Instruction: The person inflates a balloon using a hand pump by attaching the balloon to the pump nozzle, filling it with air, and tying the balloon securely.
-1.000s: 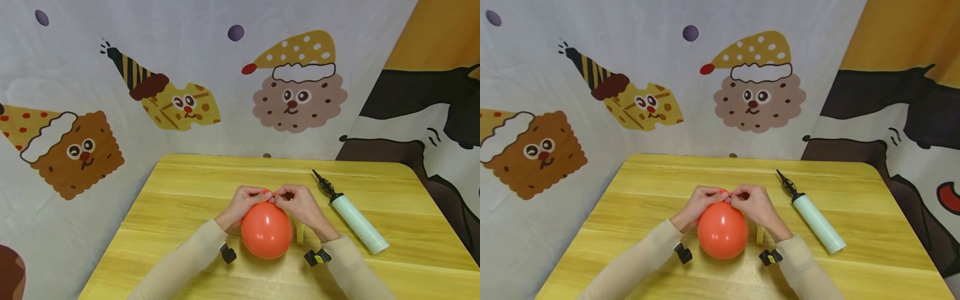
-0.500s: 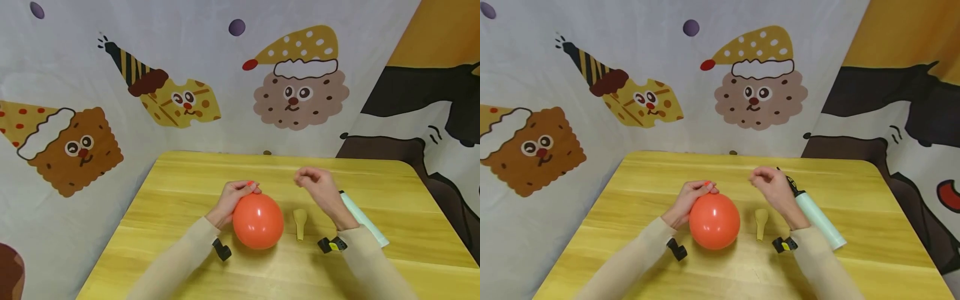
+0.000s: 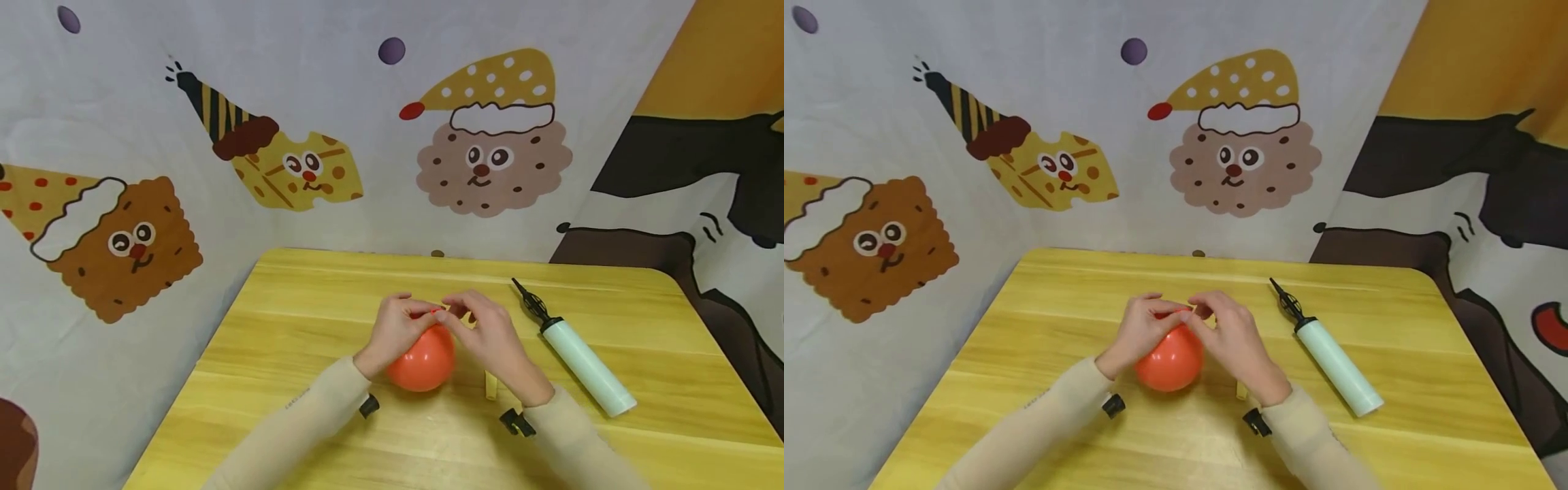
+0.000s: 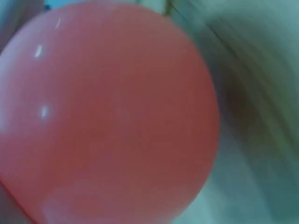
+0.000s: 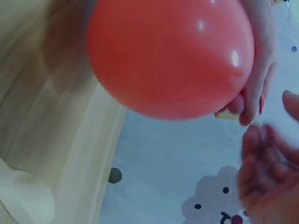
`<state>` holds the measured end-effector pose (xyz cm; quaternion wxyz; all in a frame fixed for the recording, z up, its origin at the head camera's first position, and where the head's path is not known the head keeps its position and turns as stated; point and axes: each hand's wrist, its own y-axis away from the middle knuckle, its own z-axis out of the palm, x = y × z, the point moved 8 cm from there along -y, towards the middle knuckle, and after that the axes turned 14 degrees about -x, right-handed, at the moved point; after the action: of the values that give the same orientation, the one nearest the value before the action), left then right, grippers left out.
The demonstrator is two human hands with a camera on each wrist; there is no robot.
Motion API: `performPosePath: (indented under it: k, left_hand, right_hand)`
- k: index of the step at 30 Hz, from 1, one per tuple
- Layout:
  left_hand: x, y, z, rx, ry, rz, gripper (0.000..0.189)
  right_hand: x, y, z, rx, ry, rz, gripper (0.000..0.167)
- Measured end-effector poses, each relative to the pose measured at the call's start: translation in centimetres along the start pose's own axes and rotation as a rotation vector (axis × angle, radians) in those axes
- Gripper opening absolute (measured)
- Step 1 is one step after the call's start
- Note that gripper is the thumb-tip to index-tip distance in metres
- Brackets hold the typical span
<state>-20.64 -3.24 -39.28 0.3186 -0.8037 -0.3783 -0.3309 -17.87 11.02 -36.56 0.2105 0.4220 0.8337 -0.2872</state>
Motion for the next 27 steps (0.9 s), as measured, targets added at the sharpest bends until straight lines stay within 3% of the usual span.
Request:
performPosePath:
  k: [3, 6, 9, 13, 20, 24, 27]
  left_hand:
    - [1.4, 0.4, 0.1, 0.062, -0.285, 0.131, 0.015]
    - [2.3, 0.8, 0.4, 0.101, -0.473, 0.218, 0.016]
    - [2.7, 1.1, 0.6, 0.118, -0.572, 0.255, 0.013]
    - [2.9, 1.4, 0.8, 0.121, -0.625, 0.275, 0.011]
    - [2.7, 1.4, 0.7, 0.125, -0.556, 0.305, 0.014]
    - [1.8, 1.1, 0.2, 0.088, -0.35, 0.257, 0.016]
    - [0.5, 0.9, -0.4, 0.054, -0.135, 0.125, 0.016]
  right_hand:
    - [0.4, 0.0, 0.5, 0.035, 0.022, 0.084, 0.027]
    - [0.8, 0.0, 0.9, 0.035, 0.018, 0.114, 0.024]
    - [1.1, -0.1, 1.0, 0.03, -0.019, 0.12, 0.015]
    - [1.1, -0.2, 1.1, 0.006, -0.052, 0.116, 0.009]
    - [0.9, 0.0, 0.9, 0.048, 0.012, 0.128, 0.012]
    - [1.1, 0.3, 0.7, 0.074, -0.007, 0.155, 0.012]
    - [1.4, 0.6, 0.4, 0.081, -0.038, 0.186, 0.013]
